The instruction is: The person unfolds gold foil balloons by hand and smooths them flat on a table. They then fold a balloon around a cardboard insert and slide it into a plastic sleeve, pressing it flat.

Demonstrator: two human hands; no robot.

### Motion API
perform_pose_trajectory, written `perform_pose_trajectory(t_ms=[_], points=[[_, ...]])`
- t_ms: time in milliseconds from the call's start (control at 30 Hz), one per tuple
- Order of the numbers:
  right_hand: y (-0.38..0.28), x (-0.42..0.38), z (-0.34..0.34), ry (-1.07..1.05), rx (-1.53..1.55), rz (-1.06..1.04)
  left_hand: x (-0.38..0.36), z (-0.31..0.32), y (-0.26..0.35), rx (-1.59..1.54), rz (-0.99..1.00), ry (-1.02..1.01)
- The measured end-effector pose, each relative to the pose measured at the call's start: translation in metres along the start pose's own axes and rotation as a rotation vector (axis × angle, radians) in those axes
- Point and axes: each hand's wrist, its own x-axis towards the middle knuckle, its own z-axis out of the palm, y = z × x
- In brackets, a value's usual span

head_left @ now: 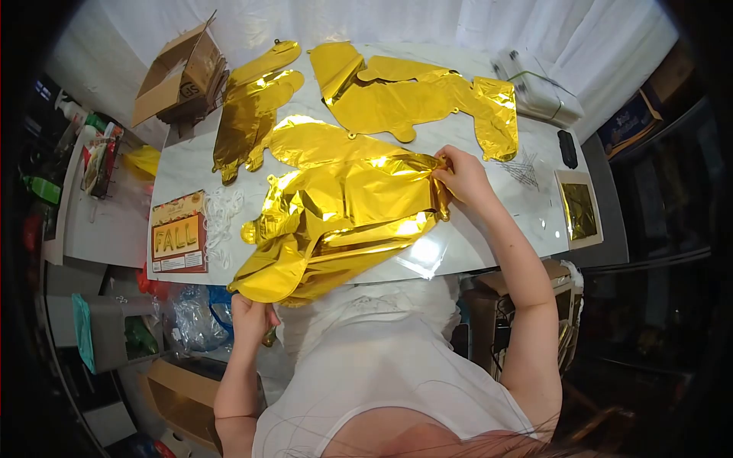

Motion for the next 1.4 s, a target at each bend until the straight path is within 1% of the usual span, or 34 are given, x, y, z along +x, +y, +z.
perform_pose_trajectory(t_ms=[33,100,133,167,200,233,267,300,367,400,433,467,500,533,567,600,633,700,733,800,833,900,1033,1100,1133,1200,1233,1300,1400], points=[[0.000,-0.001,0.000,0.008,0.011,-0.004,0.001,-0.003,-0.001,0.000,-0.002,-0.003],[0.001,-0.001,0.001,0.016,0.023,-0.009,0.003,-0.013,-0.004,-0.302,-0.285,-0.240],[0.002,-0.001,0.002,0.015,0.049,0.005,0.007,-0.025,-0.023,-0.506,-0.398,-0.367],[0.003,-0.001,0.003,0.016,0.074,0.018,0.003,-0.017,-0.023,-0.505,-0.399,-0.368],[0.001,-0.001,0.002,0.017,0.074,0.020,-0.001,-0.003,-0.021,-0.354,-0.358,-0.233],[-0.002,-0.003,-0.001,0.029,0.024,-0.021,-0.004,0.005,-0.021,-0.205,-0.314,-0.100],[-0.006,-0.004,-0.003,0.041,-0.027,-0.064,0.000,0.001,-0.037,-0.081,-0.275,-0.162],[-0.009,-0.007,-0.004,0.042,-0.030,-0.062,-0.003,-0.005,-0.041,-0.082,-0.275,-0.165],[-0.013,-0.017,-0.005,0.352,-0.249,-0.378,-0.004,-0.014,-0.046,0.156,-0.248,-0.200],[-0.014,-0.020,-0.004,0.352,-0.252,-0.376,-0.010,-0.018,-0.029,0.396,-0.274,-0.238],[-0.015,-0.024,-0.002,0.281,-0.071,-0.295,-0.019,-0.022,-0.009,0.396,-0.275,-0.242],[-0.016,-0.028,-0.001,0.211,0.110,-0.212,-0.028,-0.021,0.024,0.705,-0.188,-0.368],[-0.021,-0.032,-0.001,0.212,0.108,-0.208,-0.036,-0.021,0.048,1.013,-0.091,-0.492],[-0.030,-0.037,-0.004,0.132,0.201,-0.113,-0.041,-0.027,0.060,1.014,-0.090,-0.496],[-0.034,-0.039,-0.007,0.052,0.292,-0.019,-0.044,-0.034,0.069,0.886,-0.081,-0.447],[-0.023,-0.036,-0.002,0.054,0.216,-0.080,-0.044,-0.037,0.073,0.757,-0.070,-0.399],[-0.020,-0.036,0.000,0.058,0.213,-0.078,-0.039,-0.031,0.075,0.756,-0.066,-0.403],[-0.018,-0.039,0.003,0.132,0.223,-0.063,-0.023,-0.012,0.082,0.775,0.471,-0.077],[-0.020,-0.039,0.003,0.136,0.221,-0.061,-0.012,-0.009,0.077,0.774,0.475,-0.080],[-0.021,-0.043,0.003,0.196,0.198,-0.125,0.011,-0.002,0.057,0.965,0.703,-0.005],[-0.018,-0.044,0.002,0.199,0.195,-0.115,0.019,-0.001,0.049,0.964,0.704,-0.016],[-0.012,-0.042,-0.002,0.159,0.154,-0.246,0.030,-0.003,0.039,0.952,0.646,-0.065],[0.001,-0.035,-0.006,0.100,0.196,-0.232,0.036,-0.001,0.037,0.929,0.669,-0.073],[0.005,-0.033,-0.007,0.172,0.024,-0.386,0.038,0.000,0.037,0.927,0.678,-0.053],[0.008,-0.032,-0.010,0.173,0.023,-0.383,0.039,0.001,0.036,0.926,0.678,-0.056],[0.011,-0.032,-0.017,0.078,-0.199,-0.530,0.039,0.003,0.033,0.940,0.710,-0.021],[0.009,-0.034,-0.018,0.076,-0.197,-0.526,0.038,0.004,0.033,0.942,0.707,-0.026],[0.002,-0.039,-0.020,-0.044,-0.205,-0.543,0.037,0.006,0.032,0.898,0.705,0.006],[0.007,-0.042,-0.017,-0.050,-0.181,-0.511,0.038,0.003,0.031,0.907,0.707,0.023]])
